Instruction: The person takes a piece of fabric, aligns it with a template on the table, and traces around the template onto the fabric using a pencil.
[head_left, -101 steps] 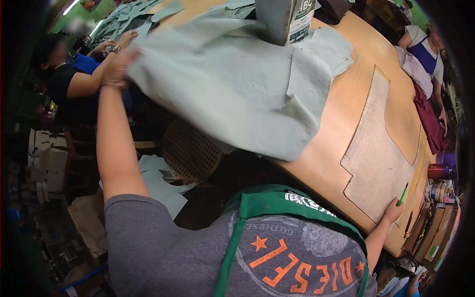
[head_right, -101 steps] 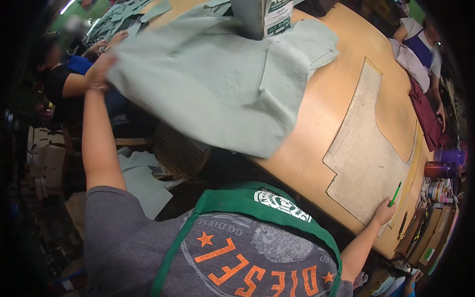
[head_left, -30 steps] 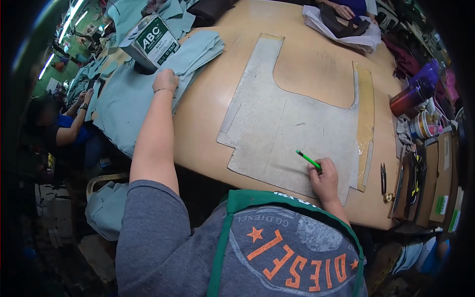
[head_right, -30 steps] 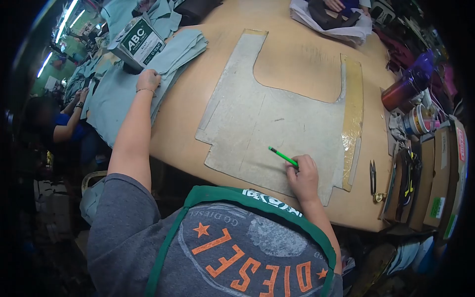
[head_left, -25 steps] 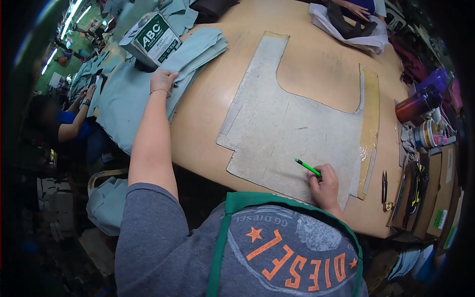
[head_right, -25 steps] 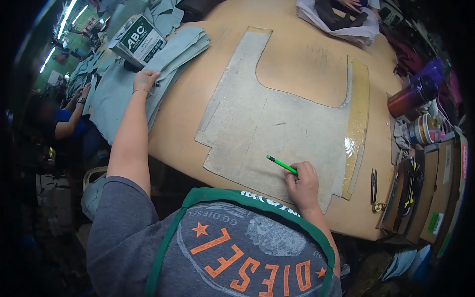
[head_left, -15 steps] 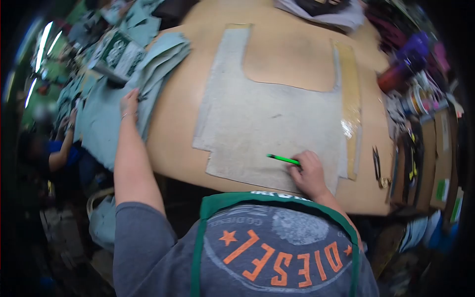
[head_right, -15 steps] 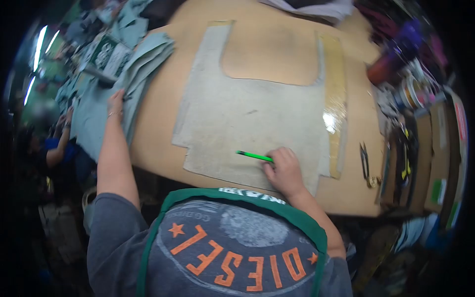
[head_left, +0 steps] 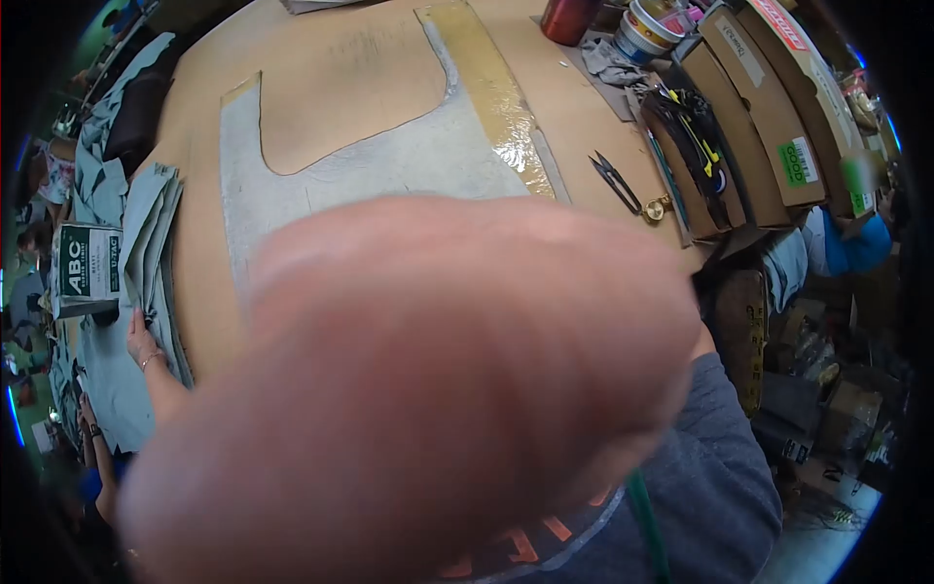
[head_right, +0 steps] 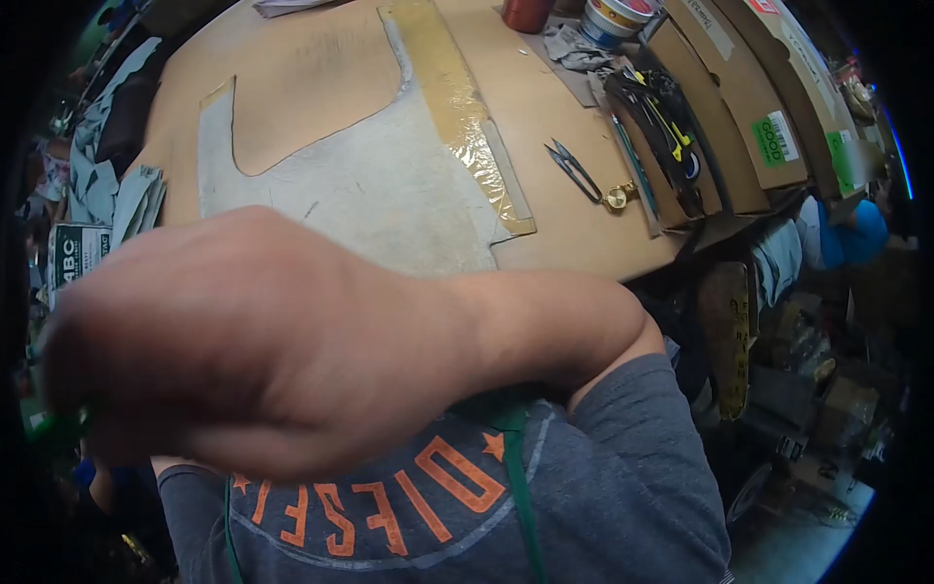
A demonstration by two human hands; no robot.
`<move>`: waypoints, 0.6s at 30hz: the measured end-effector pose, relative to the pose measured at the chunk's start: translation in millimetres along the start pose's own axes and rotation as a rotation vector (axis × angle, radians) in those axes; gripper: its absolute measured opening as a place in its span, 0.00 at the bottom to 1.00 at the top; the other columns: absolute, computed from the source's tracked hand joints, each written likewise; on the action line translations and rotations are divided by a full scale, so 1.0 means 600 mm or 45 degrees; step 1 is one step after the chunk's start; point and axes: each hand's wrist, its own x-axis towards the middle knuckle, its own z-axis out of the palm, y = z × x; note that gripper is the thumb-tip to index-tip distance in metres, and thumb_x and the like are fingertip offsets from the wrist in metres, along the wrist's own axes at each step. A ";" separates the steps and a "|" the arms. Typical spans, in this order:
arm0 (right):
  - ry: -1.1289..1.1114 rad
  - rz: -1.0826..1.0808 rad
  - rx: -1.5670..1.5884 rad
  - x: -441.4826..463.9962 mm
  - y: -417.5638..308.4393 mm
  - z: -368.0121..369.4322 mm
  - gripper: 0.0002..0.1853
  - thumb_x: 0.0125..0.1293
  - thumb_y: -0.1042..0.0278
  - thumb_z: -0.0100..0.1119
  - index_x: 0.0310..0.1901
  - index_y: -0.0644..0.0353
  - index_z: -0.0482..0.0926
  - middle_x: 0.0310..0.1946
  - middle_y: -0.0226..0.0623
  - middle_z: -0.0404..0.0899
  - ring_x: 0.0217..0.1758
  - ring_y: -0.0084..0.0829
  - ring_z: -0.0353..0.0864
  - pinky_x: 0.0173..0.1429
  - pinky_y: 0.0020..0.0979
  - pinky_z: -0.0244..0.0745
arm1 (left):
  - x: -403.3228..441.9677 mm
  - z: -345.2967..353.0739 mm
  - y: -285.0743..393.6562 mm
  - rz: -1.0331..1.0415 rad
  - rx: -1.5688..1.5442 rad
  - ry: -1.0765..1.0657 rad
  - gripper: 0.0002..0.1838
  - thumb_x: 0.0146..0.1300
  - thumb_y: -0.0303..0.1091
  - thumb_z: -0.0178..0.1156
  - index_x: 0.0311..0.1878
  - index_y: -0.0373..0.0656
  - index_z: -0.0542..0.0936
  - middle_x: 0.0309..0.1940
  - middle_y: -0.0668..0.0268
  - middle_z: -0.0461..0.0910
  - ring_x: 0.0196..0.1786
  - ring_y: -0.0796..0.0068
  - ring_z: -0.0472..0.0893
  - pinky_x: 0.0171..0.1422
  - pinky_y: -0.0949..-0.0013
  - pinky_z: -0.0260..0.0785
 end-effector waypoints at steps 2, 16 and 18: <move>0.072 -0.090 0.118 0.009 0.005 0.026 0.08 0.51 0.71 0.58 0.34 0.59 0.73 0.23 0.36 0.73 0.27 0.38 0.74 0.30 0.32 0.69 | -0.030 0.013 0.023 -0.005 0.016 0.048 0.22 0.54 0.43 0.60 0.45 0.35 0.76 0.39 0.62 0.77 0.41 0.71 0.73 0.49 0.71 0.64; -0.249 0.311 0.207 -0.011 -0.001 0.008 0.08 0.55 0.64 0.58 0.28 0.59 0.75 0.21 0.34 0.71 0.26 0.33 0.72 0.29 0.29 0.66 | -0.059 0.021 0.033 0.050 0.036 0.079 0.22 0.54 0.44 0.60 0.46 0.36 0.76 0.40 0.64 0.77 0.41 0.75 0.73 0.50 0.73 0.63; -0.265 0.317 0.230 -0.011 -0.004 0.008 0.08 0.56 0.64 0.58 0.28 0.60 0.75 0.21 0.35 0.71 0.27 0.33 0.72 0.30 0.29 0.66 | -0.053 0.027 0.050 0.081 0.046 0.102 0.22 0.55 0.45 0.59 0.47 0.37 0.76 0.40 0.66 0.77 0.42 0.77 0.72 0.50 0.74 0.62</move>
